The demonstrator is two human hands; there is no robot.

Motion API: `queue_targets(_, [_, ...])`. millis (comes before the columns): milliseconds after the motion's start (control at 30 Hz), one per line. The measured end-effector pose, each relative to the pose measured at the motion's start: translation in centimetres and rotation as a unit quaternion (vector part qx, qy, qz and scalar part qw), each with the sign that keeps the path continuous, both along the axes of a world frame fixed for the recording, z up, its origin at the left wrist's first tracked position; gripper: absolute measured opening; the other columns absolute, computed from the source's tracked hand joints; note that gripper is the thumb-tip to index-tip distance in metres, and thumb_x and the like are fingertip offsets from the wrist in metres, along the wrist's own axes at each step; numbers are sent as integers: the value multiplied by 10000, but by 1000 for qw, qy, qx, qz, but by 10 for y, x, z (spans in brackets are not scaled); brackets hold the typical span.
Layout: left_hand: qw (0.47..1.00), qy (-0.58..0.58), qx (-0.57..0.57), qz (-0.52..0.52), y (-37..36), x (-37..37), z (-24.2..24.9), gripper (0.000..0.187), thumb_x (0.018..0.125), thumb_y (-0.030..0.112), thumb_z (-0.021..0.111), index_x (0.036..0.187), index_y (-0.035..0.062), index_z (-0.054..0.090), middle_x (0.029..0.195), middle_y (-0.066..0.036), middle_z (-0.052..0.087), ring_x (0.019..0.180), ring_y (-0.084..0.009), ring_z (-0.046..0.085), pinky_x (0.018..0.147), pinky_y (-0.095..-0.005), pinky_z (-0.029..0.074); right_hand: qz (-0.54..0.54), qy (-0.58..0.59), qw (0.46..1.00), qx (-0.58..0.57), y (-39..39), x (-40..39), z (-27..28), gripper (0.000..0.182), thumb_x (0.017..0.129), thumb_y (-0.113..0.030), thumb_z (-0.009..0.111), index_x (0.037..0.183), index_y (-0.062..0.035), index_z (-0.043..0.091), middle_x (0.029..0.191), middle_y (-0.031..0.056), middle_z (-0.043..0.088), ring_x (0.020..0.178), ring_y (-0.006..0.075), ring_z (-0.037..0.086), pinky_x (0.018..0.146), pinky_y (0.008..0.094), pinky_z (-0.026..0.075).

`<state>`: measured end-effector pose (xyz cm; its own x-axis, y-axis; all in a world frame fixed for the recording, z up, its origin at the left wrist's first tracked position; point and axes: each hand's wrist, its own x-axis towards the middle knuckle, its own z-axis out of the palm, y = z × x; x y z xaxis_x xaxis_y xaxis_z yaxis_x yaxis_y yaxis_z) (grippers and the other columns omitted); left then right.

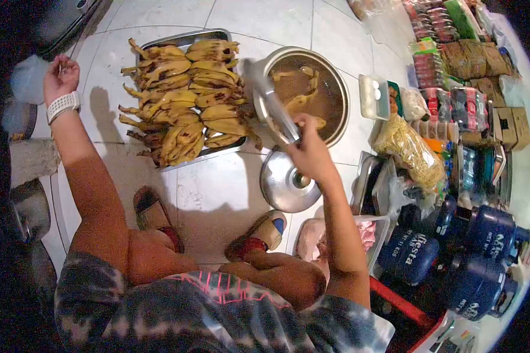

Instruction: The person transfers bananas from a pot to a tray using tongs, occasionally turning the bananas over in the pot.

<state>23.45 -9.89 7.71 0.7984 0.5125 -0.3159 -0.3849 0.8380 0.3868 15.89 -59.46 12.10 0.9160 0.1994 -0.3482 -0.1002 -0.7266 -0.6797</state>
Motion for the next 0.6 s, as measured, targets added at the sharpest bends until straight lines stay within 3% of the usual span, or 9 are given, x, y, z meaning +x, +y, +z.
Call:
queue_targets(67, [1000, 14, 0, 8, 3, -2, 2, 66, 693, 7, 449, 757, 6, 433, 686, -84, 488, 613, -161, 473, 533, -270, 357, -67, -56, 994, -60, -35, 10, -14, 363, 656, -68, 480, 978, -41, 313, 744, 153, 483, 620, 200, 501, 566, 284, 395])
queue_targets(200, [1000, 10, 1, -1, 8, -1, -1, 64, 703, 10, 442, 764, -7, 439, 669, -81, 488, 621, -166, 476, 538, -266, 359, -199, 53, 975, -83, -66, 30, -22, 298, 702, -157, 478, 921, 8, 362, 647, 135, 507, 503, 164, 507, 434, 275, 405])
queue_targets(333, [1000, 20, 13, 14, -5, 0, 5, 61, 704, 9, 438, 762, -8, 440, 675, -85, 494, 618, -164, 482, 528, -260, 363, -150, 51, 982, -98, -72, 46, -46, 255, 735, -157, 459, 847, 48, 357, 591, 127, 500, 447, 153, 500, 365, 242, 391])
queue_targets(433, [999, 24, 32, 11, -11, 4, 8, 57, 705, 6, 434, 760, -7, 439, 682, -89, 498, 617, -163, 487, 519, -259, 365, -231, 130, 964, 19, -43, 49, -41, 190, 735, -110, 456, 829, 33, 375, 600, 128, 508, 454, 176, 513, 374, 255, 422])
queue_targets(467, [999, 23, 36, 6, -13, 4, 9, 57, 704, 6, 434, 759, -7, 439, 681, -90, 500, 616, -163, 489, 517, -260, 366, -245, 186, 948, 86, -41, 50, -45, 223, 719, -68, 470, 879, 32, 352, 645, 149, 510, 484, 204, 528, 403, 295, 462])
queue_targets(600, [999, 22, 42, -24, -11, 3, 9, 54, 702, 7, 438, 754, -5, 440, 673, -90, 501, 613, -161, 493, 517, -261, 368, -171, 340, 907, 177, -40, 58, -49, 383, 710, -9, 444, 1010, 10, 207, 692, 176, 490, 529, 244, 543, 443, 333, 483])
